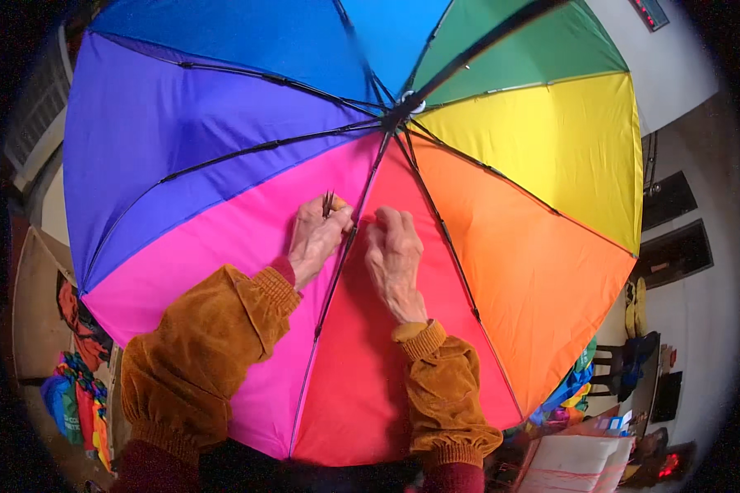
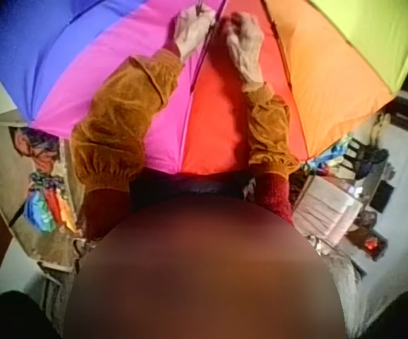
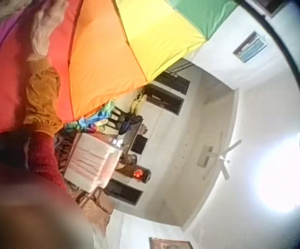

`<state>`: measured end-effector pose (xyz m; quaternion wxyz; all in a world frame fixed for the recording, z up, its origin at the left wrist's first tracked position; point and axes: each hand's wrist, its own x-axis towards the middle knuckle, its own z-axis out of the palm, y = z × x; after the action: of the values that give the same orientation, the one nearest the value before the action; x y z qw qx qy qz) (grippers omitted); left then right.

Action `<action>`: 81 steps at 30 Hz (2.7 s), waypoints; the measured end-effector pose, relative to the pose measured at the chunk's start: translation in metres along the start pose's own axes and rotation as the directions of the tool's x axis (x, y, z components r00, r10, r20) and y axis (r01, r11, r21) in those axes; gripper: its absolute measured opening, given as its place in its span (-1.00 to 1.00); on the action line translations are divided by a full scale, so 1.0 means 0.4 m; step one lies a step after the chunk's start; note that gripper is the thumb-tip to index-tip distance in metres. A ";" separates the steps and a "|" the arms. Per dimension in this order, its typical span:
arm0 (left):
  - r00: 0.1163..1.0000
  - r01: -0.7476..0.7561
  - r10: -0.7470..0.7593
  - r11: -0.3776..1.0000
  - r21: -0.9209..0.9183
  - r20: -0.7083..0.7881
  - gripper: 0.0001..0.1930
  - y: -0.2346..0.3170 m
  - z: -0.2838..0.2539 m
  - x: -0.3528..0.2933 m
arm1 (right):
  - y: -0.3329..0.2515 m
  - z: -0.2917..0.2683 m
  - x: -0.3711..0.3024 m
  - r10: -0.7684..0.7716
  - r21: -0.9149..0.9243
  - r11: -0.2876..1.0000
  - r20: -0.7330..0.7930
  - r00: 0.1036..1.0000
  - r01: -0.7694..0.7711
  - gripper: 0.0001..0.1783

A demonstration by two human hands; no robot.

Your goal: Tie strings to the metal frame and fabric panels of a large multi-colored umbrella.

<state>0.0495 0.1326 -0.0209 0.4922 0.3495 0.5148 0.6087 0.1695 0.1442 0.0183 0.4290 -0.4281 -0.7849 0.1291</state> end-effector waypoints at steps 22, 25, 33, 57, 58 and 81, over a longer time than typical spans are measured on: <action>0.976 0.216 -0.208 0.900 -0.378 0.063 -0.89 0.036 -0.014 -0.019 | -0.020 -0.002 -0.070 0.405 0.217 0.846 0.333 0.851 -0.488 -0.75; 0.978 0.207 -0.199 0.904 -0.375 0.059 -0.89 0.035 -0.018 -0.017 | -0.017 -0.001 -0.070 0.408 0.233 0.836 0.343 0.846 -0.497 -0.75; 0.977 0.211 -0.197 0.945 -0.251 0.080 -0.88 0.038 -0.022 -0.016 | 0.001 0.007 -0.076 0.397 0.216 0.849 0.340 0.853 -0.481 -0.76; 0.993 0.114 -0.112 0.974 -0.197 0.023 -0.88 0.022 -0.004 -0.019 | -0.004 0.003 -0.073 0.375 0.219 0.860 0.339 0.863 -0.460 -0.74; 0.994 0.104 -0.105 0.969 -0.222 0.009 -0.88 0.018 -0.003 -0.019 | -0.002 0.004 -0.073 0.385 0.232 0.849 0.344 0.857 -0.475 -0.74; 0.999 0.032 -0.036 0.987 -0.157 -0.023 -0.88 0.022 -0.001 -0.025 | -0.019 0.000 -0.069 0.411 0.232 0.831 0.357 0.839 -0.506 -0.74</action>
<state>0.0497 0.1230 -0.0116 0.5219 0.2932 0.4775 0.6432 0.1725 0.1181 0.0069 0.3269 -0.5071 -0.6808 0.4153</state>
